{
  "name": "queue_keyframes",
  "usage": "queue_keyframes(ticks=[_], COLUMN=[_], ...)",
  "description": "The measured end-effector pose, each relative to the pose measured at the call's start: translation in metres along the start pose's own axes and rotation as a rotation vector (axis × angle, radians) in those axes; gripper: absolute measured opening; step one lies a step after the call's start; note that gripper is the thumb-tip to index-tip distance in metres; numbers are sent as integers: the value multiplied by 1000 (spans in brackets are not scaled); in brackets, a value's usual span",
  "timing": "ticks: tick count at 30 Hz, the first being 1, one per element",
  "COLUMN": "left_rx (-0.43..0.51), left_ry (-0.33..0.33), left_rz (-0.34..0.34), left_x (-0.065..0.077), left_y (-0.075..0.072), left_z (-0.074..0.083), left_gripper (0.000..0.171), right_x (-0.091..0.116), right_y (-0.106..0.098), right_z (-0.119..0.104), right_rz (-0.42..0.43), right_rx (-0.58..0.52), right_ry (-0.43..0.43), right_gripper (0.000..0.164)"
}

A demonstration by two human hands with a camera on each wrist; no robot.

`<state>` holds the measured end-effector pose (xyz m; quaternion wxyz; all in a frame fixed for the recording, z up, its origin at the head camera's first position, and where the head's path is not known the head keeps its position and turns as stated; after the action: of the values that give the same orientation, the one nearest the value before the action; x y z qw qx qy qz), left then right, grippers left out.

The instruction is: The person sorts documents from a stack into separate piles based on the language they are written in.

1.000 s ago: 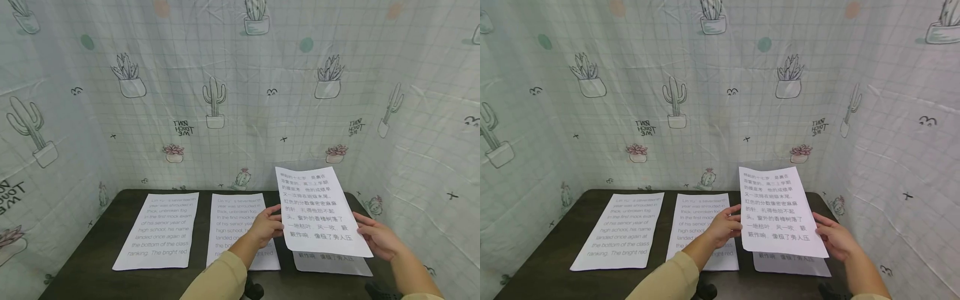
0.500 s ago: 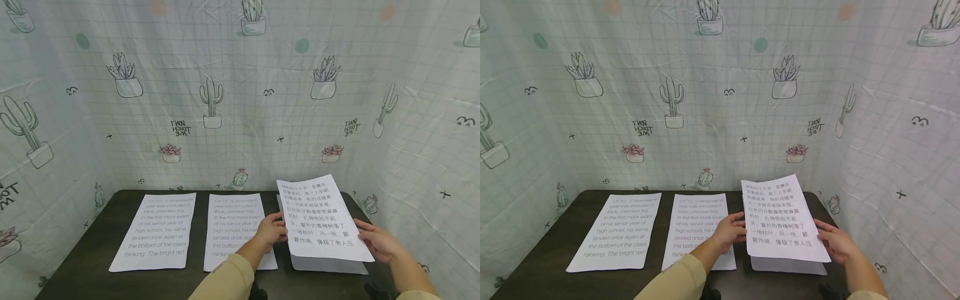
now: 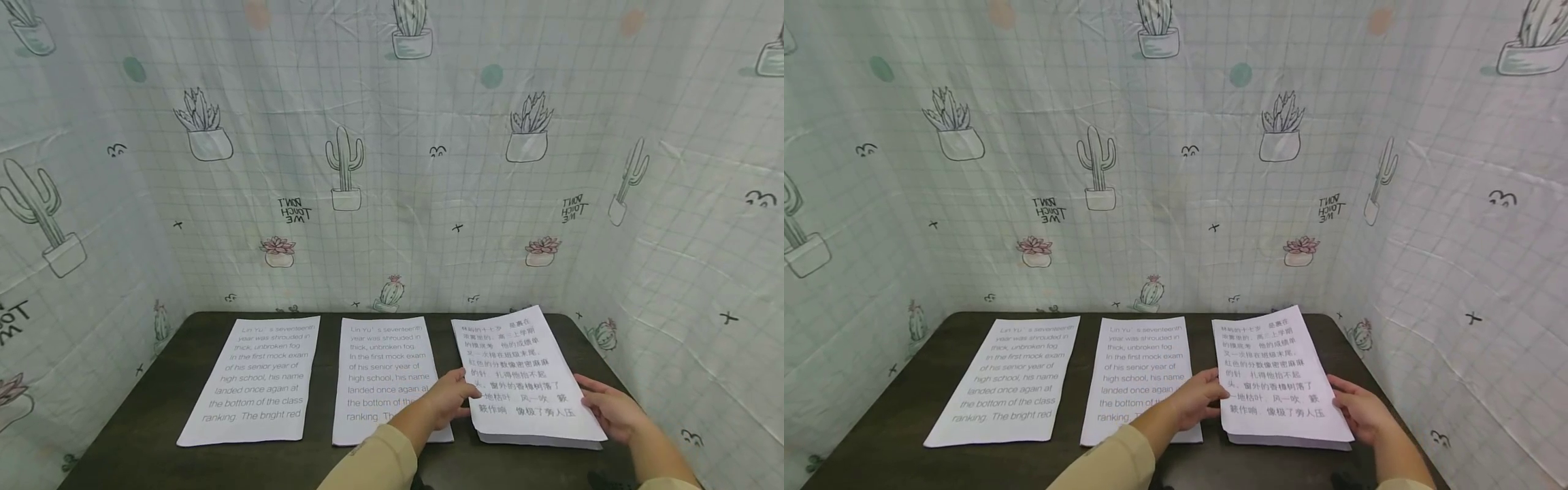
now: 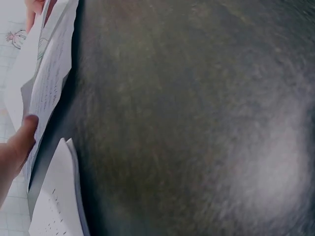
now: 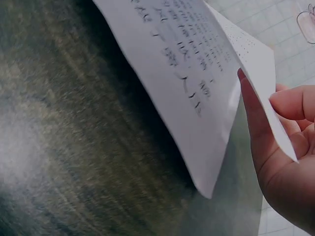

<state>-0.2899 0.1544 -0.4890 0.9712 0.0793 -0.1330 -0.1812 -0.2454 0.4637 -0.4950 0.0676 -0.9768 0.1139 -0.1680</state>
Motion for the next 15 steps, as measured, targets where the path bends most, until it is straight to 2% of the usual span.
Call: queue_keyframes(ticks=[6,15], left_rx=[-37,-43], left_ry=[-30,-38], left_rz=[-2,-19], left_x=[1,2], left_y=[4,5], left_z=[-6,-8], left_gripper=[82,83], right_x=[-3,-5], right_y=[3,9], right_z=[7,11], right_rz=[92,211], right_rx=[25,197], right_ry=[30,52], right_gripper=[68,68])
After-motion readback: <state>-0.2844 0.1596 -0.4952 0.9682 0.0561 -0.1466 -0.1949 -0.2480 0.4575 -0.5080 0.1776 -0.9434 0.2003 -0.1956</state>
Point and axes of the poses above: each hand's wrist, its own x-axis away from the middle knuckle, its own y-axis out of the palm, z = x × y, the point moved 3 cm from there along -x, towards the middle knuckle, and after that the axes turned 12 degrees about z, right-handed, at the moved point
